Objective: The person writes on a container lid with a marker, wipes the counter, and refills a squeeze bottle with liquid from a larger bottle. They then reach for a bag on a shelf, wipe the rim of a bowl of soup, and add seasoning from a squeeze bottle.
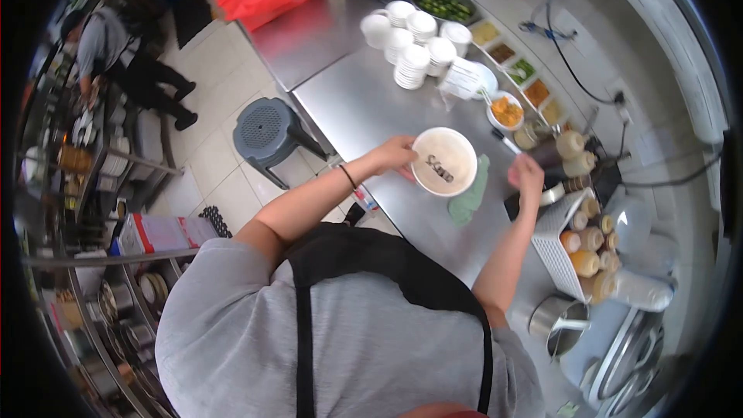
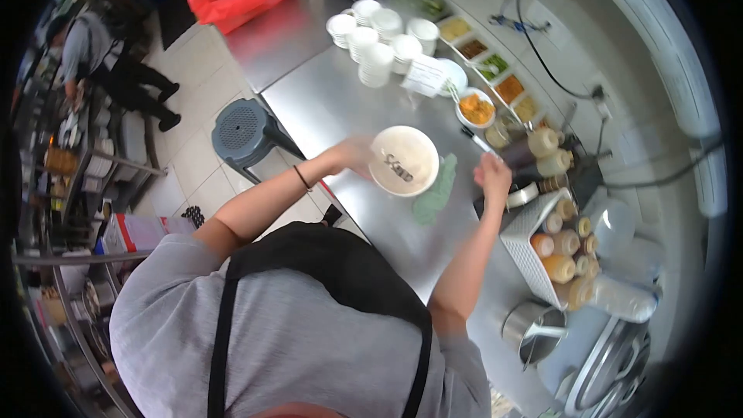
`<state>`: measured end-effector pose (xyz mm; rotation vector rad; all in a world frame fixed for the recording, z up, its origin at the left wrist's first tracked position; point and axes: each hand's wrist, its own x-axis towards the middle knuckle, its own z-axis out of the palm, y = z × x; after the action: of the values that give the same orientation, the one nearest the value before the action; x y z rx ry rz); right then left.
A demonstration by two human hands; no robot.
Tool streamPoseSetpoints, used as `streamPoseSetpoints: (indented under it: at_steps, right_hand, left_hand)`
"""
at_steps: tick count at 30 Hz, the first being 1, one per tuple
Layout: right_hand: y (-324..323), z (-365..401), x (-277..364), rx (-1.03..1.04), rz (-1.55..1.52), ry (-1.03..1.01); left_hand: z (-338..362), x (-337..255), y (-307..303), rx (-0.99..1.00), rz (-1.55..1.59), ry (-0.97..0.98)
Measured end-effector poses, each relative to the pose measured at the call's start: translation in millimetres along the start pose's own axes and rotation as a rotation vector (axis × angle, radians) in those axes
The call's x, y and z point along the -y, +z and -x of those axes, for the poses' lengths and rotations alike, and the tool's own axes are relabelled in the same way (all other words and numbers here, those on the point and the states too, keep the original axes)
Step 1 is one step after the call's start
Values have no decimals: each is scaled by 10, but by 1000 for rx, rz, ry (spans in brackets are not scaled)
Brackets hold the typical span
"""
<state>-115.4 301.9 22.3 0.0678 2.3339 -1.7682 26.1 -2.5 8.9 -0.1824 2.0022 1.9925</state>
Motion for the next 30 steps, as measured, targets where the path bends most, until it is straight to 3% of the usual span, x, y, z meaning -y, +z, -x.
streamPoseSetpoints:
  at_steps: [3, 5, 8, 10, 15, 17, 23, 30]
  right_hand:
    - [332, 429, 246, 497, 32, 105]
    - [579, 618, 199, 638, -48, 199]
    - [1040, 859, 338, 625, -180, 208]
    - [1427, 947, 459, 490, -171, 85]
    - [2459, 674, 1096, 450, -196, 32]
    - [2990, 407, 1480, 462, -232, -16]
    - [4704, -614, 2906, 591, -255, -187]
    - [6575, -1858, 4087, 642, -149, -82]
  left_hand:
    - [112, -176, -55, -64, 149, -130]
    - [236, -176, -209, -92, 143, -118]
    - [367, -271, -542, -21, 164, -75]
    - [535, -510, -854, -6, 12, -3]
    - [598, -802, -2161, 49, -37, 104]
    - [633, -867, -2751, -145, -7, 199]
    - [1103, -966, -4160, -392, -2, 220]
    - [1616, -513, -4815, -568, 159, 185]
